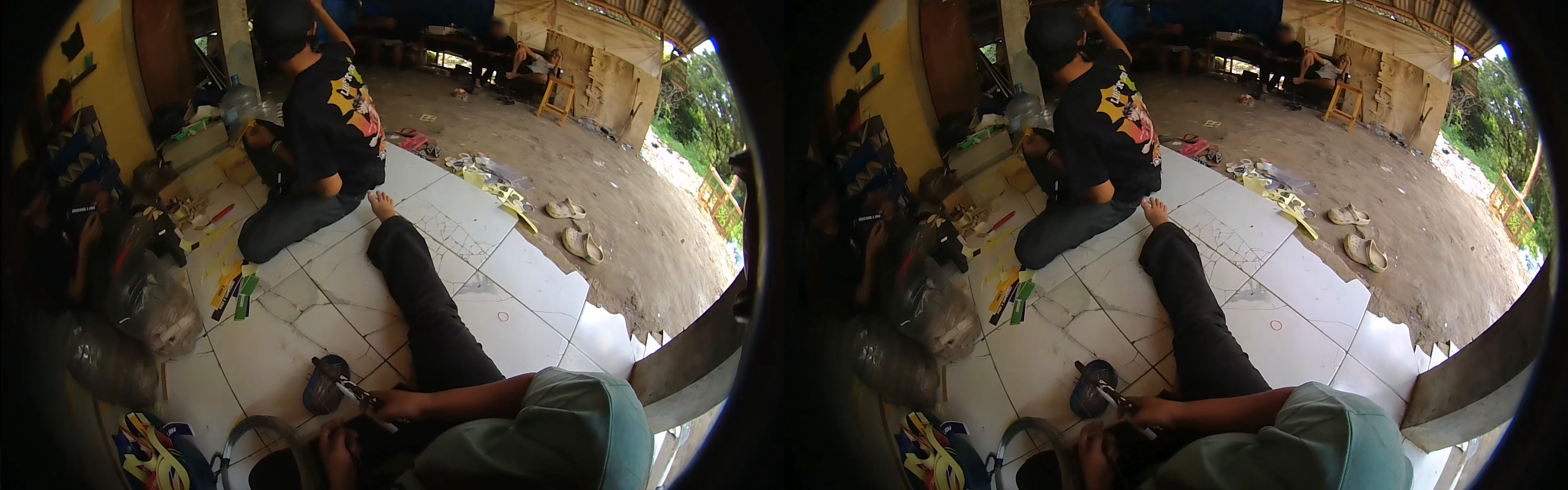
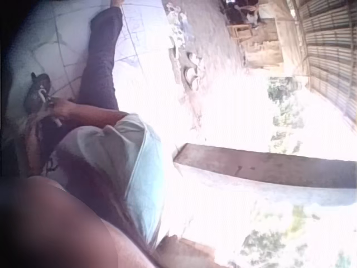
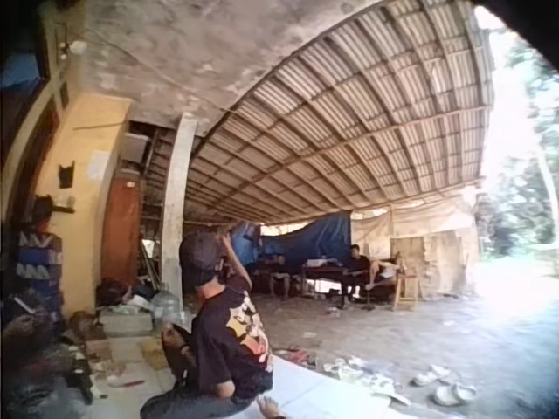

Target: The person sits on the floor and repeatedly cuts short lengths of metal wire from a coil using pliers. The person holds the wire with one hand and uses the pliers with the other to snip the wire, then places the cut pieces into a small blue container.

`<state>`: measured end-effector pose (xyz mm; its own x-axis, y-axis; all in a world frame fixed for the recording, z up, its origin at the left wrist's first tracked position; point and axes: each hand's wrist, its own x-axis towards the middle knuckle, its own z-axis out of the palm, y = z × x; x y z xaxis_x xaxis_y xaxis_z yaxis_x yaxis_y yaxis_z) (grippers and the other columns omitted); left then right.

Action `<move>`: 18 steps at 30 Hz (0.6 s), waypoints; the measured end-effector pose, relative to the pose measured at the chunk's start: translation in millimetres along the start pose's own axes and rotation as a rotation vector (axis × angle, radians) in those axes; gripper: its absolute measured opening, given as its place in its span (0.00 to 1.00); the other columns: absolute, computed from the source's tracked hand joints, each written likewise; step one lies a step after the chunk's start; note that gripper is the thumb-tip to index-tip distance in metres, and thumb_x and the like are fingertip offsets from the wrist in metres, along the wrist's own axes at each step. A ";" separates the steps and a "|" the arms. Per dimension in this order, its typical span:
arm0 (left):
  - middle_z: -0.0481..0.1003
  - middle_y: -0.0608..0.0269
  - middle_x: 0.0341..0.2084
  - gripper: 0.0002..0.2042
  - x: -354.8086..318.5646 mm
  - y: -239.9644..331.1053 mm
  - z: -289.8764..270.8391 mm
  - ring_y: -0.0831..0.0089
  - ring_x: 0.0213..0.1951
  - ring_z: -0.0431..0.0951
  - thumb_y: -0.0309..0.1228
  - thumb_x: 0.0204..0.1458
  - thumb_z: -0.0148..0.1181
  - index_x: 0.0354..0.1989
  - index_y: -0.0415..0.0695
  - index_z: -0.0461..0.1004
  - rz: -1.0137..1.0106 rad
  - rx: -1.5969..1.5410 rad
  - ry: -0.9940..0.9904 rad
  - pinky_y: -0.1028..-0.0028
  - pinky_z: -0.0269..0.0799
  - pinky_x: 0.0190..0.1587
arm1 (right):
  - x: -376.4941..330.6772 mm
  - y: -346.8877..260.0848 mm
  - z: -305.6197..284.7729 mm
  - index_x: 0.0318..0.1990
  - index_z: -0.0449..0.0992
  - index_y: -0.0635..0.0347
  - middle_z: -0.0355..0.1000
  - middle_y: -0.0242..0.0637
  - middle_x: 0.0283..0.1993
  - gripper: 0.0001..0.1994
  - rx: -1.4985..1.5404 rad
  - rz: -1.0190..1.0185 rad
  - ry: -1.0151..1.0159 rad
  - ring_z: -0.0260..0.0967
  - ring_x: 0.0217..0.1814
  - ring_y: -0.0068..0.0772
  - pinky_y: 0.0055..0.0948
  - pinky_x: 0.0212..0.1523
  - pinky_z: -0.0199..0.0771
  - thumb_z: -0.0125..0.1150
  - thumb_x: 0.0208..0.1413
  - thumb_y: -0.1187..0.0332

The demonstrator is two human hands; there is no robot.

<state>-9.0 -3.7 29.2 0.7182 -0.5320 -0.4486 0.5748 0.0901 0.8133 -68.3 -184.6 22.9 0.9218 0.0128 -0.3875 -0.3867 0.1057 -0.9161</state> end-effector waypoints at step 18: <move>0.70 0.62 0.20 0.07 9.4 -0.1 -9.3 0.84 0.13 0.59 0.30 0.55 0.46 0.41 0.43 0.66 0.018 0.071 -0.005 0.83 0.55 0.14 | -30.3 -34.6 -18.1 0.46 0.65 0.58 0.66 0.35 0.36 0.19 -0.183 0.180 -0.031 0.63 0.37 0.27 0.27 0.38 0.65 0.52 0.44 0.68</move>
<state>1.4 -0.9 21.5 0.7259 -0.5354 -0.4319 0.5323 0.0395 0.8456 -83.4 -206.6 64.5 0.8367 0.0455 -0.5457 -0.5412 -0.0828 -0.8368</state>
